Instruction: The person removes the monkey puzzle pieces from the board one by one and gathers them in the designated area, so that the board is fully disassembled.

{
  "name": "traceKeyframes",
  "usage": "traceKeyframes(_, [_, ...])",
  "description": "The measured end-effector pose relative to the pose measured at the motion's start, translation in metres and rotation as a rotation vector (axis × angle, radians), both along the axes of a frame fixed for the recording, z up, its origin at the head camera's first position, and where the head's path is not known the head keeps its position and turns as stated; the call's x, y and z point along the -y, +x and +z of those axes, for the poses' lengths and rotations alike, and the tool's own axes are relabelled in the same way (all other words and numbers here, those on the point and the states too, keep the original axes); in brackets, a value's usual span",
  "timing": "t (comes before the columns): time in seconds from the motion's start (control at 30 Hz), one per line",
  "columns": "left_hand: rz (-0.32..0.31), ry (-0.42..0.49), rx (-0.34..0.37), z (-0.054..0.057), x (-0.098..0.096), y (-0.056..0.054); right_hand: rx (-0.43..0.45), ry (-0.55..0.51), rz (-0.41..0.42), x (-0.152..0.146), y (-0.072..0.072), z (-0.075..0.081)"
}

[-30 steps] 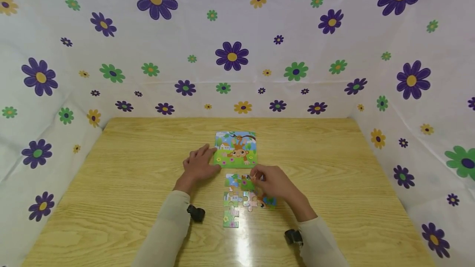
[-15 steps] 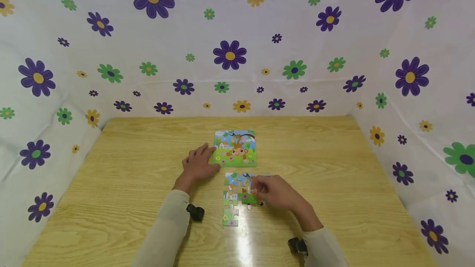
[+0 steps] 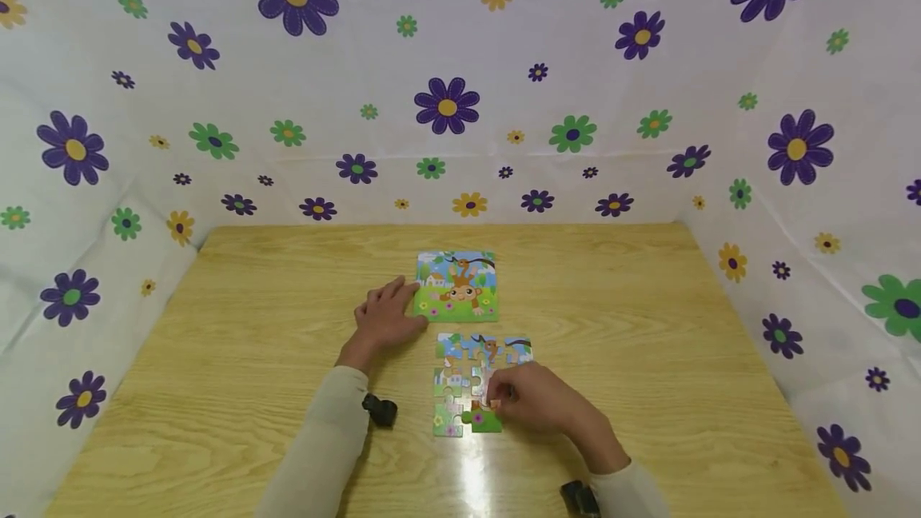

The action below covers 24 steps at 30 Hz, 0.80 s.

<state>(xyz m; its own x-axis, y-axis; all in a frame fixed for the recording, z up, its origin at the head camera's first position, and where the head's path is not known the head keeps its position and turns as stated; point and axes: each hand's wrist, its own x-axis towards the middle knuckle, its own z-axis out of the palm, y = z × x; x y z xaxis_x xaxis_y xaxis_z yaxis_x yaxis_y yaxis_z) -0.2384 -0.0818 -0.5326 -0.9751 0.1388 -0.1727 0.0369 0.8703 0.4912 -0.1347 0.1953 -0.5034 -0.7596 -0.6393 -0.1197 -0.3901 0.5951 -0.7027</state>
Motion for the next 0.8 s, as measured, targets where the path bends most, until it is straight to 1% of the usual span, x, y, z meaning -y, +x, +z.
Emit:
traceKeyframes(0.13, [-0.004,-0.014,-0.001,-0.002,0.001,0.0,-0.032,0.025,0.017,0.003,0.001,0.002])
traceKeyframes(0.23, [-0.004,-0.011,-0.002,-0.002,0.001,0.0,-0.054,0.033,0.013,0.003,0.001,0.003])
traceKeyframes(0.43, [-0.003,-0.002,0.0,-0.002,0.001,-0.001,-0.039,0.033,0.028,0.003,0.0,0.003])
traceKeyframes(0.5, [-0.007,-0.004,0.001,-0.002,0.001,-0.001,-0.047,0.032,0.023,0.003,-0.001,0.003])
traceKeyframes(0.63, [-0.009,-0.013,0.004,-0.001,0.0,-0.002,-0.076,0.033,-0.028,0.005,-0.006,0.005])
traceKeyframes(0.73, [-0.003,-0.013,0.011,0.0,0.0,-0.001,-0.129,0.028,-0.08,0.006,-0.015,0.006])
traceKeyframes(0.8, [-0.001,-0.014,0.017,0.001,0.0,-0.001,-0.182,0.03,-0.124,0.008,-0.022,0.008])
